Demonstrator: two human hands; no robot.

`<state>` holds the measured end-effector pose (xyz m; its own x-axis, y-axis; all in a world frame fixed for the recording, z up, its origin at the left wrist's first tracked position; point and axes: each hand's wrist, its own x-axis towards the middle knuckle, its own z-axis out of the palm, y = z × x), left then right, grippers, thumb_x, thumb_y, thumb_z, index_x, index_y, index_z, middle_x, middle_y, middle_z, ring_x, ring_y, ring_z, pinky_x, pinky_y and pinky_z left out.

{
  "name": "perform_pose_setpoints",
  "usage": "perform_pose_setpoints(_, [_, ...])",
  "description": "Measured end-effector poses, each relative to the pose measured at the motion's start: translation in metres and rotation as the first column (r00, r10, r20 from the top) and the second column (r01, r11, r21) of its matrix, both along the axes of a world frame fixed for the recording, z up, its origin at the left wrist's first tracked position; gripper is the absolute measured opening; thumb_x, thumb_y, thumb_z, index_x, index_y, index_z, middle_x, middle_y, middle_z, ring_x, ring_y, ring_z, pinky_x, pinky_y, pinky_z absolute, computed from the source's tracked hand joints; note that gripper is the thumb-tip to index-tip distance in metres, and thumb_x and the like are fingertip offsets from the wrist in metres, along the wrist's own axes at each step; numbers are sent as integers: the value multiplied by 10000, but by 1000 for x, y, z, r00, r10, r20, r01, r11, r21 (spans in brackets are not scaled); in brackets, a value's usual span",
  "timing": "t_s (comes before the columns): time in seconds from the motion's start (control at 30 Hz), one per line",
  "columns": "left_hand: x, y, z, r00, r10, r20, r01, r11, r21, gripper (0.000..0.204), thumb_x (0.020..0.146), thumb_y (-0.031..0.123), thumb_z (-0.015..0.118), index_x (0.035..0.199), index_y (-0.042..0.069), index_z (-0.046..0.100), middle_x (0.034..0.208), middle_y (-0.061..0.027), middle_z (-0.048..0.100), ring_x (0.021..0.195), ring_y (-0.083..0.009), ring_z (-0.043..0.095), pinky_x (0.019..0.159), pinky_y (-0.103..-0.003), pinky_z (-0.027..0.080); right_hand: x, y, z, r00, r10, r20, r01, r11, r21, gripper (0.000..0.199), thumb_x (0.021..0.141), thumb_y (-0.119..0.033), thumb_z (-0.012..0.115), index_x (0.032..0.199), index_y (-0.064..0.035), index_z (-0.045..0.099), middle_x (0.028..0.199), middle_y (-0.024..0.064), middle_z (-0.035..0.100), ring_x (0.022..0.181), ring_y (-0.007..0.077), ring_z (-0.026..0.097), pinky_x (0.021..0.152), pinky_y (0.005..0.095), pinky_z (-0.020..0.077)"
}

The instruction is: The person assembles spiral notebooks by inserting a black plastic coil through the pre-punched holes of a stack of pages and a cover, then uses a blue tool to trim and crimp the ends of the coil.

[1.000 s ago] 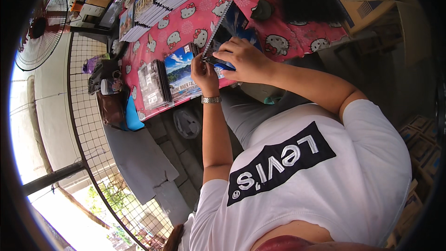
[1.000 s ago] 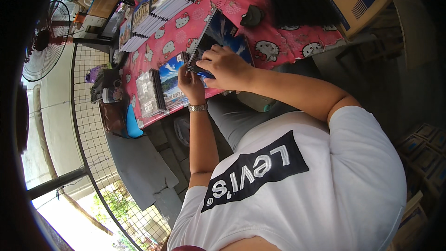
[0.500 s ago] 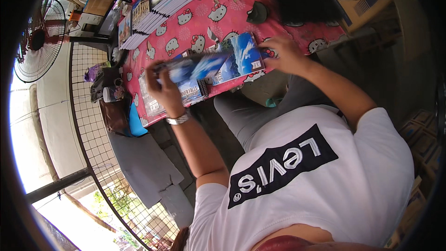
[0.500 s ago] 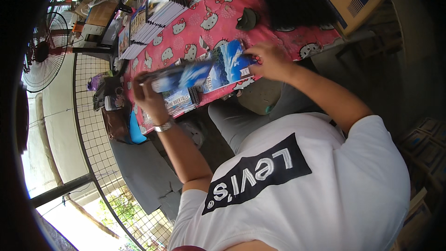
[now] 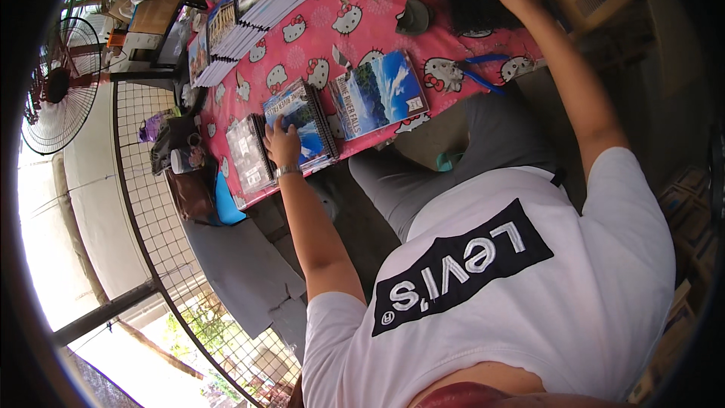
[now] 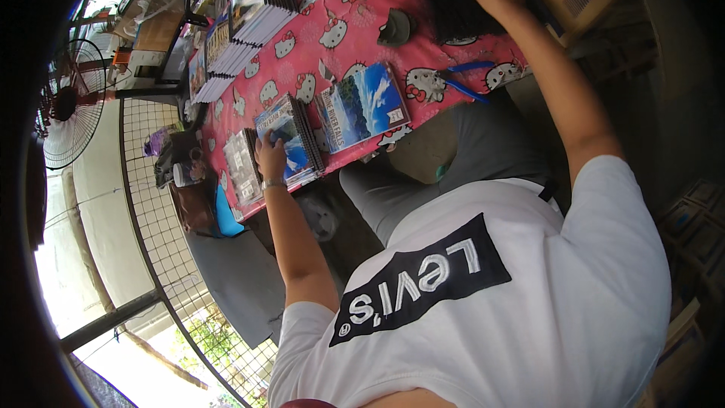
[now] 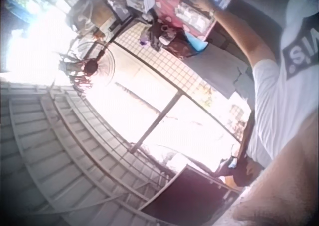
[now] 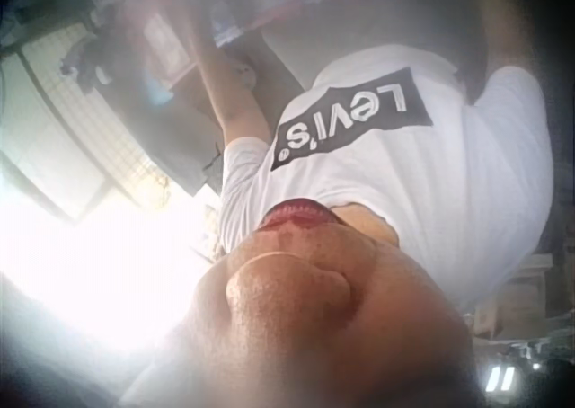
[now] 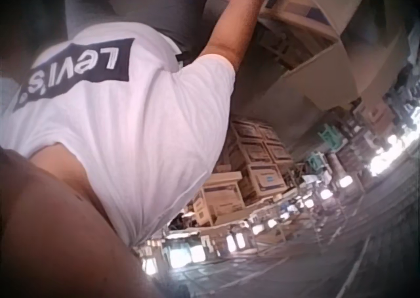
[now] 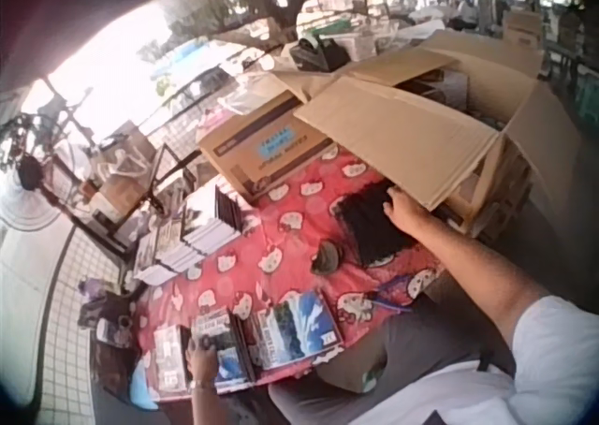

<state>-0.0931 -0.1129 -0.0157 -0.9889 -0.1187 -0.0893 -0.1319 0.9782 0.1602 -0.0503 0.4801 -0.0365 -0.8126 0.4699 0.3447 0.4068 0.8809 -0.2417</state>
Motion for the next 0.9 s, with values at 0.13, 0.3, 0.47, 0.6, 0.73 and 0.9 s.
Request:
perform_pose_setpoints(0.13, [31,-31,-17,996,41,-81,-34,995,92,520,944,426,534,1449,369,420,1602,-111,235,1455,-376,224,1131,-568,223,-17,-1,-26,998,-24,51,16,987,157,345,924,-298,613,1159,-46,625,1067,183,669,1046,355,637,878,475,522])
perform_pose_setpoints(0.3, [32,-20,-9,992,120,-35,-120,993,14,498,951,411,526,1438,351,443,1596,-112,246,1444,-390,236,1130,-570,219,-28,12,-24,995,-1,97,3,1000,-21,283,892,-231,598,1091,-34,638,1007,204,673,988,362,643,872,466,506])
perform_pose_setpoints(0.47, [2,62,-4,818,-273,-507,424,881,210,343,870,184,640,1207,118,644,1319,-150,571,1236,-381,498,1045,-473,377,-35,18,-4,987,-3,-161,-32,977,-209,220,880,-171,573,1037,-39,654,990,207,673,956,357,642,849,467,501])
perform_pose_setpoints(0.6, [-9,183,-21,756,-555,-349,654,603,458,262,828,113,643,1084,78,689,1154,-156,650,1112,-378,578,976,-409,448,-33,-4,20,929,91,-359,-223,911,-347,185,871,-122,554,995,-43,666,977,209,672,932,353,642,831,468,496])
perform_pose_setpoints(0.73, [-18,196,-55,777,-596,-203,629,731,264,222,821,80,601,1024,79,689,1079,-163,639,1057,-377,573,945,-446,451,-3,-46,74,767,576,-282,-641,703,-308,392,964,-350,577,1188,-33,635,1085,173,686,997,315,658,877,389,504])
perform_pose_setpoints(0.9, [-20,188,-41,825,-492,-280,564,681,466,169,826,24,608,988,58,644,974,-160,648,944,-368,615,831,-421,482,38,-101,63,621,718,-314,-775,502,-384,243,932,-132,596,1154,-68,671,1032,144,663,968,303,649,860,378,506])
